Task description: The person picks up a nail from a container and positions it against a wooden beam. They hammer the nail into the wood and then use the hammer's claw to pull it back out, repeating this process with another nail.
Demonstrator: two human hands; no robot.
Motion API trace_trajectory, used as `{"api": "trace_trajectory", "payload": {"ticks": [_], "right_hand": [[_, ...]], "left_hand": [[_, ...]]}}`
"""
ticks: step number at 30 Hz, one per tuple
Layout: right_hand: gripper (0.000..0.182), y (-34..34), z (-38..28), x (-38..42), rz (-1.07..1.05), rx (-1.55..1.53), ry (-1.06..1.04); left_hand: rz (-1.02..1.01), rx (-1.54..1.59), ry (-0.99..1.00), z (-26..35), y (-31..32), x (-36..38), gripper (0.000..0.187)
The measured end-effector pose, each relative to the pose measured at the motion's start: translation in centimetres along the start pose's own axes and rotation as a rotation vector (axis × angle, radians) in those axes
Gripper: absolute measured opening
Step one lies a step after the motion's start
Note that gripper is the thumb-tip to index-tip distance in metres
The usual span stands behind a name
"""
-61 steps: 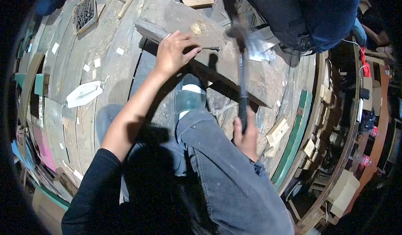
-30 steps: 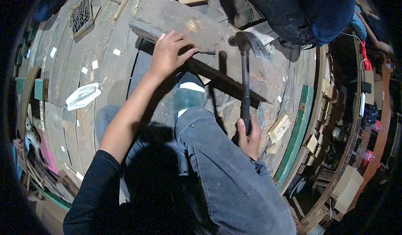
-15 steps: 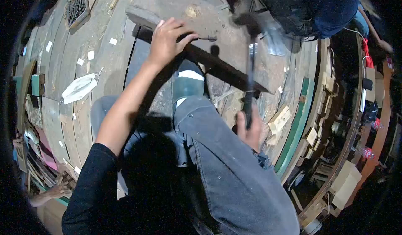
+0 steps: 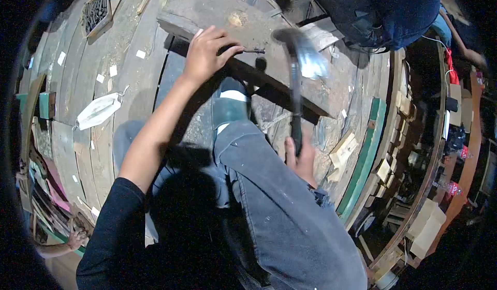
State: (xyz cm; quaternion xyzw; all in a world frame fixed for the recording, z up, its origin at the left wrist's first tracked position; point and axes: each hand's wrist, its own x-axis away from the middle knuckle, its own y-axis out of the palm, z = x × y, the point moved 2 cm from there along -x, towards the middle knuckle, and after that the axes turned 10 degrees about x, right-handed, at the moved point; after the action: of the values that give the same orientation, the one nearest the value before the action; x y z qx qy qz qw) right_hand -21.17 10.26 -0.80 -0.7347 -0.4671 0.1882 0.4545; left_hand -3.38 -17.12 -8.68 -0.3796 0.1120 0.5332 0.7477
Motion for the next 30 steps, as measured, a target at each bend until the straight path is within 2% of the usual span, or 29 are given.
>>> {"api": "trace_trajectory", "payload": {"ticks": [2,3,4,6,8,10,12,15,16,19,24,27,30], "right_hand": [[0.031,0.3,0.6,-0.5,-0.059,0.031,-0.037],[0.029,-0.1,0.9,-0.2,0.023,-0.028,-0.041],[0.027,-1.3,0.6,-0.2,0.019,-0.094,-0.024],[0.032,-3.1,-0.6,0.1,0.091,-0.189,0.03],[0.041,-4.3,-2.8,-0.2,0.15,-0.478,-0.059],[0.045,-4.5,-4.0,-0.9,0.224,-0.497,-0.136],[0.044,-3.4,-2.2,-1.1,0.191,-0.425,-0.15],[0.037,-0.2,2.6,-0.3,0.0,-0.027,0.002],[0.037,0.3,1.3,-0.3,-0.116,0.008,0.047],[0.038,-0.4,1.0,0.4,-0.132,-0.038,0.104],[0.042,-3.0,-1.1,0.6,0.055,-0.05,-0.011],[0.045,-3.4,-2.3,-0.1,0.096,-0.276,-0.027],[0.042,-2.1,-1.2,-0.4,0.077,-0.242,-0.052]], "left_hand": [[0.016,-0.004,0.014,0.0,-0.2,-0.2,0.015],[0.012,-0.002,-0.002,0.0,-0.2,-0.2,0.016],[0.004,0.0,-0.027,0.0,-0.1,0.1,0.017],[-0.007,-0.026,-0.003,0.1,0.0,0.4,0.017],[0.004,-0.022,0.011,0.2,-0.3,0.0,0.016],[-0.01,0.002,0.006,0.0,-0.1,0.0,0.016],[0.01,0.022,0.01,-0.1,0.0,0.0,0.016],[0.017,0.008,0.013,0.2,-0.4,0.0,0.015],[0.02,-0.009,0.017,0.3,-0.4,0.0,0.015],[0.017,0.04,-0.007,0.0,-0.5,-0.3,0.017],[-0.004,0.02,-0.007,-0.2,-0.2,-0.1,0.017],[-0.044,0.004,-0.04,-0.3,-0.1,0.0,0.018],[-0.057,0.0,-0.062,0.1,-0.2,0.2,0.018]]}}
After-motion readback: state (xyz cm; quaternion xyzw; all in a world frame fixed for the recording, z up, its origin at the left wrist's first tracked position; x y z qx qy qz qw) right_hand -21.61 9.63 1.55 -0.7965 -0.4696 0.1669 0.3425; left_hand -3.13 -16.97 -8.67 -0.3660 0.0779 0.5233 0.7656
